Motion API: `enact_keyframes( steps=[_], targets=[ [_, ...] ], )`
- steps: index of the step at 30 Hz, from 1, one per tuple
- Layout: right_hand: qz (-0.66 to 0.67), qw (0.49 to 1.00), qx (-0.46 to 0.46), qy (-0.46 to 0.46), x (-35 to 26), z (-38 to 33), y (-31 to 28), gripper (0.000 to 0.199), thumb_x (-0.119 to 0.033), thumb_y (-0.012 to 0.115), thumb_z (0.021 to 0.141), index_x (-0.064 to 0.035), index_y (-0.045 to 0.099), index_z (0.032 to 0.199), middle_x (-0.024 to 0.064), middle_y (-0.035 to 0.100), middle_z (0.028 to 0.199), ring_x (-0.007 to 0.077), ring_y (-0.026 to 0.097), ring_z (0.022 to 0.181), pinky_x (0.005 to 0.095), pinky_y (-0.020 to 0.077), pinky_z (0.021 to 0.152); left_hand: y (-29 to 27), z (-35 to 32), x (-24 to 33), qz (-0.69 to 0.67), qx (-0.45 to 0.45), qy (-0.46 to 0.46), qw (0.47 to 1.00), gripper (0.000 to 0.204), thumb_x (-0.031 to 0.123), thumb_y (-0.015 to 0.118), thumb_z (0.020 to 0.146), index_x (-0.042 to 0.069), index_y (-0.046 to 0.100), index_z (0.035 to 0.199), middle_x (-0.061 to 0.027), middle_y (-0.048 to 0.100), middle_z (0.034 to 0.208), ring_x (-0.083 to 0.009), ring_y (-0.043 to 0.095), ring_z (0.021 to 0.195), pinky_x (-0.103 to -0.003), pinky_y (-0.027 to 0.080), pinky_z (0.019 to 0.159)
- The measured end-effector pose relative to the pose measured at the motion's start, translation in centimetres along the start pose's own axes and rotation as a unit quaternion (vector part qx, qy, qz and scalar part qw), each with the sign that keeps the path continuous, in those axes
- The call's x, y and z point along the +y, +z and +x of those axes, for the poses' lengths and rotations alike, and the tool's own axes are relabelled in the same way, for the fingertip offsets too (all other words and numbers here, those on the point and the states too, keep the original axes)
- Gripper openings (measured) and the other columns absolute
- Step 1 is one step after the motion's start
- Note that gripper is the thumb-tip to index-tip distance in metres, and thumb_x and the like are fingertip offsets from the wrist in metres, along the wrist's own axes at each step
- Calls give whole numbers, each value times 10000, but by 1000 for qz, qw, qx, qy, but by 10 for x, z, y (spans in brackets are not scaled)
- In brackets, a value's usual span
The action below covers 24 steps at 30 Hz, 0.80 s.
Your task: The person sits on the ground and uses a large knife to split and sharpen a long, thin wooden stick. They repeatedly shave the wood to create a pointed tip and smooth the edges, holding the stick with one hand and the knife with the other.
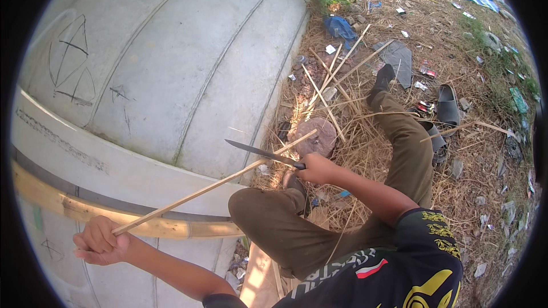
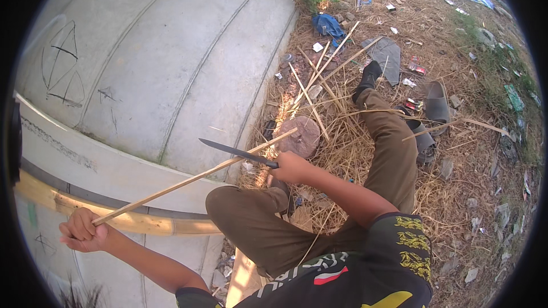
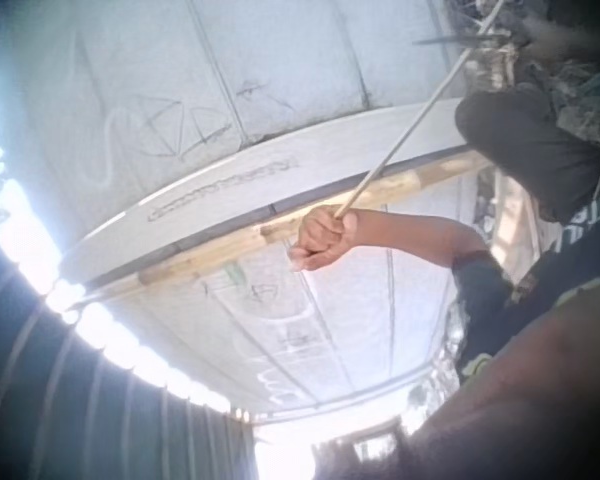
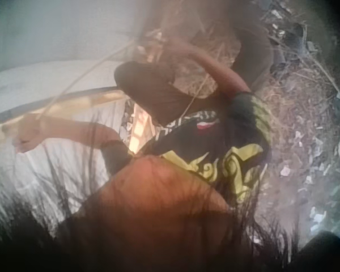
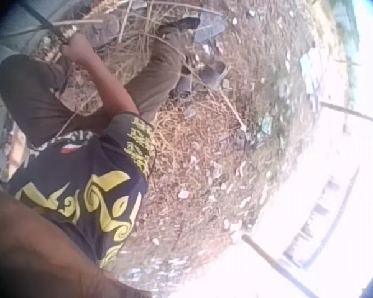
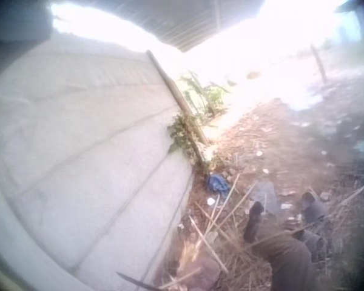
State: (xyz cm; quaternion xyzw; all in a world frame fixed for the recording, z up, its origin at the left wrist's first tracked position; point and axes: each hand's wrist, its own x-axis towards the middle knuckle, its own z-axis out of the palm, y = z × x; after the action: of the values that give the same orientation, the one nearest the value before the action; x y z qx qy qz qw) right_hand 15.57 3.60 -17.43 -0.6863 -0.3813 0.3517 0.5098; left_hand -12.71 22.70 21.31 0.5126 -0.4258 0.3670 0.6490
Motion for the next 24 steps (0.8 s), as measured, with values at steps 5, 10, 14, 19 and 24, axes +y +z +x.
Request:
enact_keyframes(
  steps=[5, 10, 14, 19, 24],
  targets=[
    [-12, 996, 72, 59, 33, -16, 18, 322, -265, 625, 857, 39, 661, 756, 182, 631, 628, 258, 637, 594, 417, 479, 611, 17, -4, -9, -6, -12, -9, 1000, 580, 138, 714, 911, 196, 226, 603, 78, 289, 397, 1, 209, 304, -171, 146, 312],
    [12, 987, 144, 70, 43, -1, -3, 318, -271, 643, 861, 38, 683, 928, 196, 665, 727, 295, 661, 663, 421, 508, 669, 21, -30, -72, 140, 90, -49, 985, 635, 591, 637, 889, 195, 238, 592, 70, 250, 494, -51, 222, 401, -197, 146, 366],
    [-28, 984, 159, 73, 37, -6, -10, 326, -276, 662, 872, 35, 692, 964, 167, 667, 725, 258, 657, 662, 398, 506, 660, 52, -17, -127, 284, 307, 7, 908, 674, 823, 413, 835, 190, 283, 644, 47, 223, 609, -81, 200, 502, -212, 130, 398],
    [41, 992, 122, 14, -36, -42, -38, 337, -310, 648, 947, 24, 680, 913, 59, 584, 653, 125, 543, 600, 328, 435, 564, 50, -3, -138, 280, 259, -74, 922, 651, 806, 437, 840, 173, 321, 742, 43, 252, 605, -76, 197, 510, -211, 139, 381],
    [183, 943, 250, -119, -97, -74, -42, 407, -371, 554, 1037, 7, 639, 912, -12, 488, 626, 61, 466, 609, 293, 372, 537, 53, 8, -152, 259, 169, -87, 947, 613, 744, 501, 884, 175, 325, 742, 41, 271, 569, -70, 192, 478, -217, 156, 389]
  ],
)
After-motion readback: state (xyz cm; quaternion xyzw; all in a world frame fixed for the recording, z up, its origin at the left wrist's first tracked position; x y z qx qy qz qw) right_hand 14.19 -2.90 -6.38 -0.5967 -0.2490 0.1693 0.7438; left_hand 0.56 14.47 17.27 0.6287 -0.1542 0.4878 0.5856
